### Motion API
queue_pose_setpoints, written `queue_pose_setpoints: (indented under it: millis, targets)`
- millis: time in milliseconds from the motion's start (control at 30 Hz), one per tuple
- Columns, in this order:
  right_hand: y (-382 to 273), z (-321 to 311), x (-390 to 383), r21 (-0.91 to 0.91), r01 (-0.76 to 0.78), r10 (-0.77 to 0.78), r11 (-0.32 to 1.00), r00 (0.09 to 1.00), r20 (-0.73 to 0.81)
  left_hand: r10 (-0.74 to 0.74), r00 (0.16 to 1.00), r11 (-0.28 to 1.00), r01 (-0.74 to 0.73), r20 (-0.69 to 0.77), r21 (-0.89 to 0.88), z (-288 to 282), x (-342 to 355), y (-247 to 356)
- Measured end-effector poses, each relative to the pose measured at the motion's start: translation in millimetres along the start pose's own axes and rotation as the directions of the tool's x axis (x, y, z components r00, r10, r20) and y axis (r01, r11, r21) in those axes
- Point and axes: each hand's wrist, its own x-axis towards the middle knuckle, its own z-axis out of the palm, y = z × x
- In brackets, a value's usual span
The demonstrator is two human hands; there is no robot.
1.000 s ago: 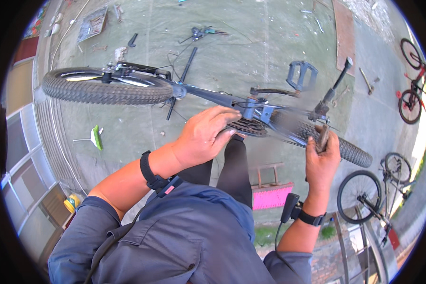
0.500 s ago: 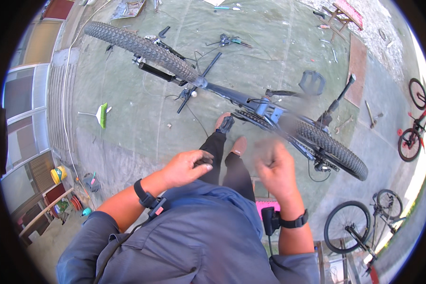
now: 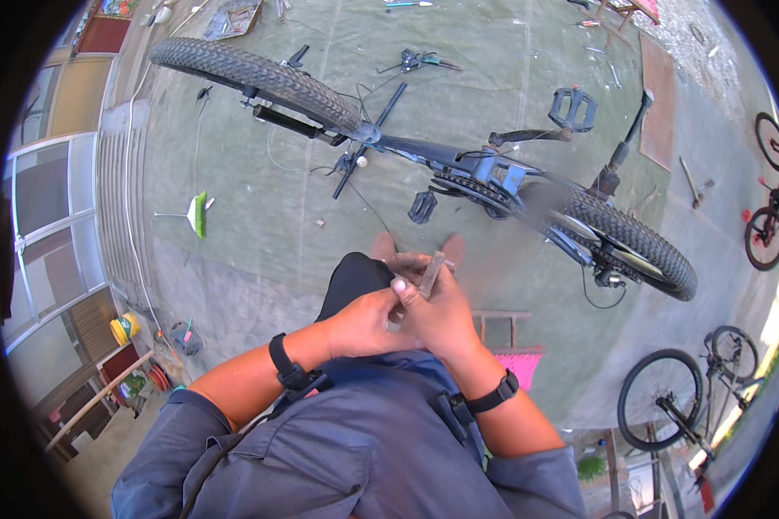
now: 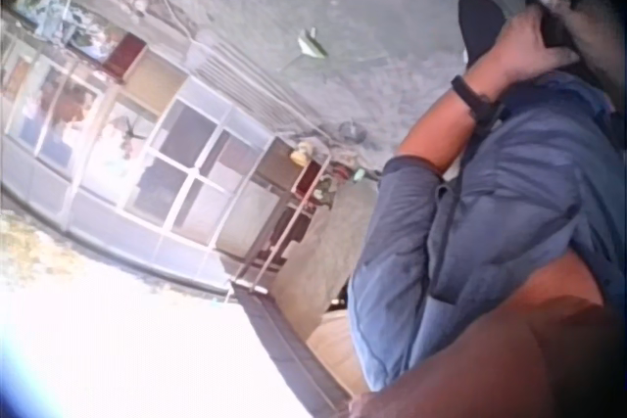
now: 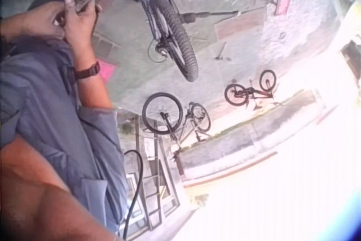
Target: The person works on a bicycle chain and gear system with pliers, then threads and installs a thin wire cable through the frame and components.
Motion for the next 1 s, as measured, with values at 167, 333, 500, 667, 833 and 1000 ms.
queue_pose_setpoints:
  millis: [167, 333, 500, 667, 833, 1000]
  targets:
    - [31.4, 14.3, 12.2, 0.027, 0.062, -0.061, 0.998, 0.998, -0.027, -0.105, 0.991, 0.984, 0.092, 0.078, 0.154, -20.7, 2.7, -5.3]
    - [82.0, 16.2, 16.8, 0.069, -0.032, 0.039, 0.997, 0.994, -0.103, -0.182, 0.962, 0.964, 0.134, 0.202, 0.231, -45.0, 6.2, -54.7]
    - [206.1, -12.3, -3.9, 0.112, -0.154, 0.19, 0.982, 0.834, -0.517, -0.419, 0.866, 0.87, 0.297, 0.272, 0.395, -81.1, -7.3, -128.8]
    - [358.8, -66.7, -75.7, 0.187, -0.281, 0.315, 0.941, 0.529, -0.788, -0.629, 0.748, 0.734, 0.481, 0.212, 0.48, -96.3, -21.7, -165.5]
    - [472.5, -132.4, -149.6, 0.31, -0.327, 0.404, 0.893, 0.276, -0.872, -0.674, 0.718, 0.688, 0.526, 0.173, 0.5, -67.7, -12.0, -191.8]
    - [513.6, -191.4, -166.4, 0.394, -0.305, 0.462, 0.867, 0.195, -0.865, -0.773, 0.612, 0.631, 0.712, 0.167, 0.308, 0.8, 7.7, -207.5]
